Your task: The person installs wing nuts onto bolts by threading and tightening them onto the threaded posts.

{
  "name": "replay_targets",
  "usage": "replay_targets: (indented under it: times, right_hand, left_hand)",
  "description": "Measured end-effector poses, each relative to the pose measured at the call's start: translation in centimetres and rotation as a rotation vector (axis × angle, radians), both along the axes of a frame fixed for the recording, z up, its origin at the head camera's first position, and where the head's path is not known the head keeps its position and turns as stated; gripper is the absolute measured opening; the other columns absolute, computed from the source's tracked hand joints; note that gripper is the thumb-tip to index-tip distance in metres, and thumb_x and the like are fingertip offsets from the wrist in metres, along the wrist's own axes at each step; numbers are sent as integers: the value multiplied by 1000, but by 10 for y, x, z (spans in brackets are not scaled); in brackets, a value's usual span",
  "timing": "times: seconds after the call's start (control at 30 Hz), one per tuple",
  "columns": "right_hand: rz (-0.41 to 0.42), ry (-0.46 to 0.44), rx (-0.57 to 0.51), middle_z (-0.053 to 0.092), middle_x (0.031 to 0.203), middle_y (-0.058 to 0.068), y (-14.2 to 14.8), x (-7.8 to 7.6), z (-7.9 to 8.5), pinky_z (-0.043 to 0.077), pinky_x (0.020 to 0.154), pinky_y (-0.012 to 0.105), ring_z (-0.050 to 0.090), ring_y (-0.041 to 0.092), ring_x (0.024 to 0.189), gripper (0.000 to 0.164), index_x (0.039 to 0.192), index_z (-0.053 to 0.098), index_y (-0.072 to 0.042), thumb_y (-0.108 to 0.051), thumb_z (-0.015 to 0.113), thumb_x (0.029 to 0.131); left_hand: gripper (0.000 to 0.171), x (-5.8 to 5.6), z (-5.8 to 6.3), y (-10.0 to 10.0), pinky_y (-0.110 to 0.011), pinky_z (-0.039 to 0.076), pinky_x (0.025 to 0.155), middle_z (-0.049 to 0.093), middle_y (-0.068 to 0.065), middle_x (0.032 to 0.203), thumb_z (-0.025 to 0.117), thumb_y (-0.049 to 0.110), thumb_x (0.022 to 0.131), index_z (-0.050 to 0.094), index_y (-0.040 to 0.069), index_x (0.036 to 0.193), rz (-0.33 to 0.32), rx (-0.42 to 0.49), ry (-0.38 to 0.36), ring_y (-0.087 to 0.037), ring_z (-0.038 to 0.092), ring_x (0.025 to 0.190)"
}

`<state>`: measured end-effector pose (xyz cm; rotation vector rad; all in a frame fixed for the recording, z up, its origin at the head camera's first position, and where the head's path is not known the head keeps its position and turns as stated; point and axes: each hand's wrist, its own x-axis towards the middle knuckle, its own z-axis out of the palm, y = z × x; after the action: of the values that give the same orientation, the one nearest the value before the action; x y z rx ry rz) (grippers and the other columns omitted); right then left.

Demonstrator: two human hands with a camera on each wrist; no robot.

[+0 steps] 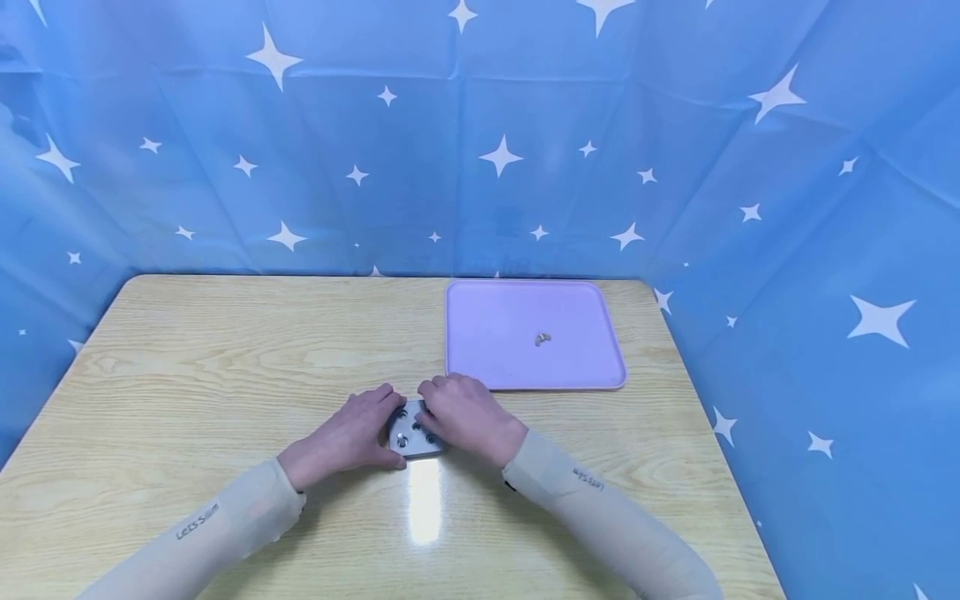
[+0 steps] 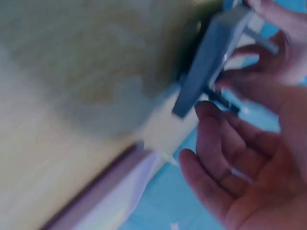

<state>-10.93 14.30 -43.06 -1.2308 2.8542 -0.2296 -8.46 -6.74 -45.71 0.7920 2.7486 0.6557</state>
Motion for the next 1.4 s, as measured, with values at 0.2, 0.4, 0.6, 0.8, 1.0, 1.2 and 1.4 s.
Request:
replay_targets:
  times: [0.2,0.4,0.6,0.8,1.0,1.2,1.4]
  right_hand:
    - [269,135,159,66,136,-6,15,-9,13,48,99,41,59,19,125,44,137,66,-20,-14,75,94]
    - [370,221,224,67,132,-10,17,-9,10,48,97,40,59,17,123,38,128,71,-23,-11,75,92]
    - [369,265,217,71,117,-9,16,-10,7,49,93,36,62,14,115,25,115,73,-22,-13,75,91]
    - [326,263,207,72,108,-9,13,-10,2,49,88,33,64,11,103,17,107,73,-21,-13,75,92]
    - [240,287,178,69,90,-3,6,-5,-6,49,73,29,60,14,80,10,98,71,-14,-8,74,91]
    - [132,262,104,65,77,0,-1,1,-9,51,65,28,58,12,68,6,88,70,-9,-5,74,90]
    - [85,209,76,68,81,0,0,1,-6,50,66,31,60,14,72,10,95,71,-10,-20,73,95]
  left_hand:
    - [67,1,0,0,-58,48,82,50,0,98,97,37,65,62,7,113,0,-8,1,-26,57,94]
    - [68,0,0,0,-57,47,80,51,-1,98,97,36,65,62,5,115,0,-4,-1,-26,57,93]
    - [68,0,0,1,-58,48,81,49,1,96,97,38,65,61,6,114,-1,-14,-3,-23,55,90]
    - [67,-1,-1,1,-56,47,79,47,2,94,97,38,65,61,7,112,-2,-10,3,-22,54,88]
    - [68,0,0,1,-52,46,77,47,1,94,97,37,65,61,6,114,-3,-4,-1,-21,52,87]
    - [68,0,0,1,-50,45,76,47,1,94,97,37,65,61,6,114,-4,-6,-8,-20,50,85]
    - [69,0,0,0,-51,47,77,49,1,96,97,38,65,61,6,115,-7,-11,1,-21,52,86]
